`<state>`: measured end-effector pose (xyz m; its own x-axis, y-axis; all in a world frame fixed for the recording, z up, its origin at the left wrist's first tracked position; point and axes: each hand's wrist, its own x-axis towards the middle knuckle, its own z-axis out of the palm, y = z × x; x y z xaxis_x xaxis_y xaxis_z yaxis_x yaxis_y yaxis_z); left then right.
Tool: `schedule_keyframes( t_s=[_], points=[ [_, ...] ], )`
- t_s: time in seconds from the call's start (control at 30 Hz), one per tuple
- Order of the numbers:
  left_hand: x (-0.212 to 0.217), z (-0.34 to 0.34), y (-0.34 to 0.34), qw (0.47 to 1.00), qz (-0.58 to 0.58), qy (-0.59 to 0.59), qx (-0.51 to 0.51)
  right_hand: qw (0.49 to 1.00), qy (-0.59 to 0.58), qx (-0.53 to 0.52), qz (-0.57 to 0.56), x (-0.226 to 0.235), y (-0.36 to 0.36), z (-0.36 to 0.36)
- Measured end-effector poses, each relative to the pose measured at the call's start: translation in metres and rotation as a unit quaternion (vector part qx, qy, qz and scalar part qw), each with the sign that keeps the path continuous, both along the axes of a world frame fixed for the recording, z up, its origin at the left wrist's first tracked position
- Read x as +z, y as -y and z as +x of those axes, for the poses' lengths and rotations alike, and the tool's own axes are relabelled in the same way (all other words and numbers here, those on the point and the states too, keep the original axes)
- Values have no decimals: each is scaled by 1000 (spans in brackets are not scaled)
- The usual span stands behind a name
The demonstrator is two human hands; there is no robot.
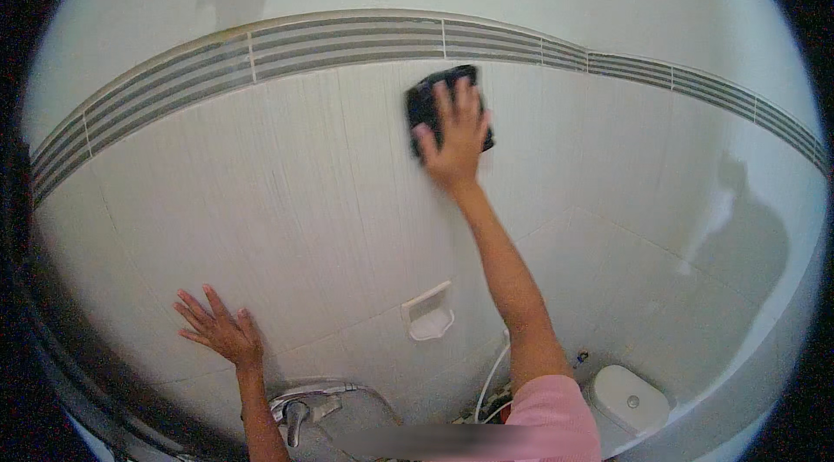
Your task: Wiping down and cleaning the wall tiles in a bathroom using a sponge/rag.
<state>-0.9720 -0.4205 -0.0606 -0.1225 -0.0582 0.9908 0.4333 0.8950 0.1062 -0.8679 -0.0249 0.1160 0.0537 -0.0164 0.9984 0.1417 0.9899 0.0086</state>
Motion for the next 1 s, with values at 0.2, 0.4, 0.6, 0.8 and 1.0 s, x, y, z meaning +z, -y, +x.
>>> schedule_keyframes(
  t_s=[0.2, 0.4, 0.6, 0.8, 1.0],
  points=[
    [1, 1, -3, 1000, -4, -20, 14, 987, -54, 1, -154, 42, -124, 25],
    [0, 0, -2, 1000, 5, -9, -3, 949, -94, -9, -299, 43, -93, 10],
    [-1, -1, 1, 1000, -5, -12, 1, 999, 44, 25, 9, -12, 67, -16],
    [0, -2, 0, 1000, -2, -18, 20, 981, 102, 76, 143, -15, 43, 1],
    [0, -3, -3, 999, 2, -19, 31, 998, -56, 5, -22, 26, -101, 15]
  ],
)
